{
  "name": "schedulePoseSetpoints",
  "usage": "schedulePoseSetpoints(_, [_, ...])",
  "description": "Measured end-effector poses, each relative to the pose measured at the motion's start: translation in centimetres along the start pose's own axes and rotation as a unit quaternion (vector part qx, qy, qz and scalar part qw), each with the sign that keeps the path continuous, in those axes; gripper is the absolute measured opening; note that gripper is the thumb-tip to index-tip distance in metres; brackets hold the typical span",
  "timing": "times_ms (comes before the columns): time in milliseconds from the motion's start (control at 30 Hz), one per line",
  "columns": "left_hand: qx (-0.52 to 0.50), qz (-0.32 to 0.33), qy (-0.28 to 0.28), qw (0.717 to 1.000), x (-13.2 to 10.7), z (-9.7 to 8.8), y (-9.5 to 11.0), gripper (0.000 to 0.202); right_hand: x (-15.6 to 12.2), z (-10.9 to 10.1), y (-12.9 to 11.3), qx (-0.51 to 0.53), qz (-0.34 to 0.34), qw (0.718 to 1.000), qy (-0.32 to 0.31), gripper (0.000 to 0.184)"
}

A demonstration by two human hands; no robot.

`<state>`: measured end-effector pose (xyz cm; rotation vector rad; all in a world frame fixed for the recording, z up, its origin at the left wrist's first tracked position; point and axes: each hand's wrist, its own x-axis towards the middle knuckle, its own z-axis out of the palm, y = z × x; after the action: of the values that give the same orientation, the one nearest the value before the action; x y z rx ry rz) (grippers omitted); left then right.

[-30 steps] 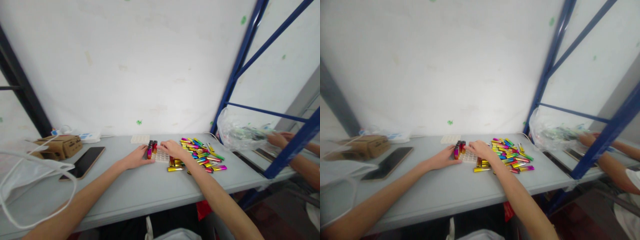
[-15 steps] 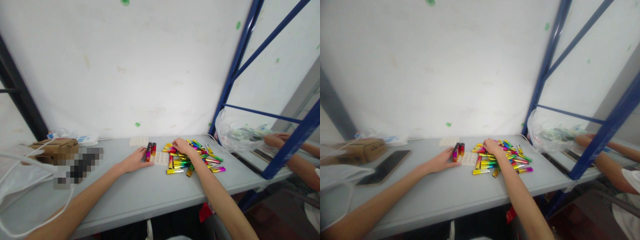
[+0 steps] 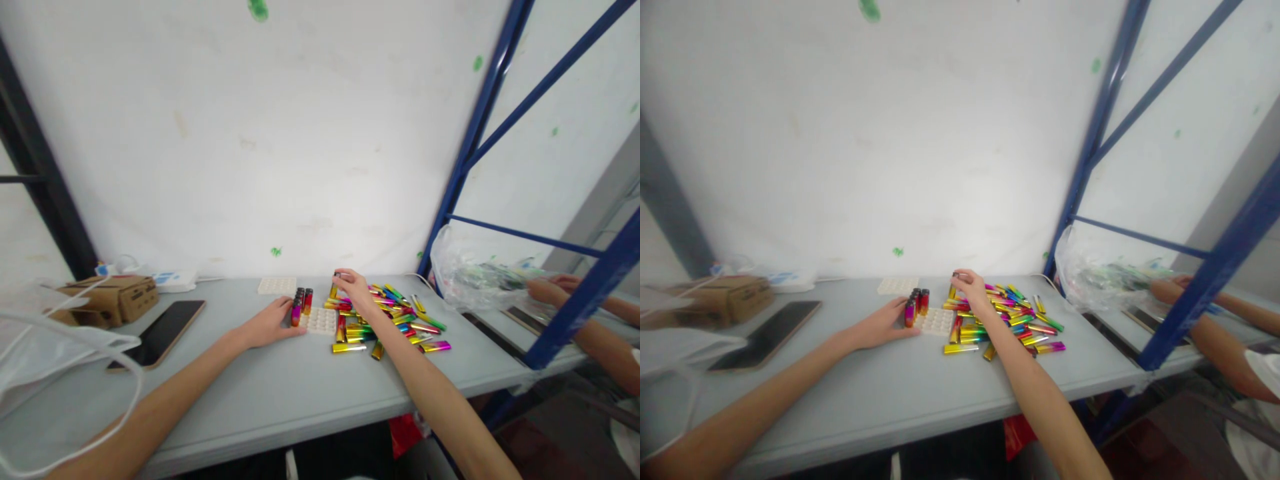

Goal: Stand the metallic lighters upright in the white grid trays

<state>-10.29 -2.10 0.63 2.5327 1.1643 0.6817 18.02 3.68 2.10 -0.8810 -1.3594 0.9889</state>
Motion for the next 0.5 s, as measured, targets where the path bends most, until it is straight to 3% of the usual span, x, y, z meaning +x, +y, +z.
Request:
schedulePoseSetpoints(300, [0.003,0.000,-0.001,1.000,-0.1,-0.1,0.2,0.066,-1.8,1.9,-1.3,0.076,0.040,0.990,-0.110,0.050])
schedulePoseSetpoints(500, [0.008,0.003,-0.002,1.000,0.0,-0.1,0.2,0.065,-2.7,3.0,-1.9,0.029,0.056,0.985,-0.162,0.046])
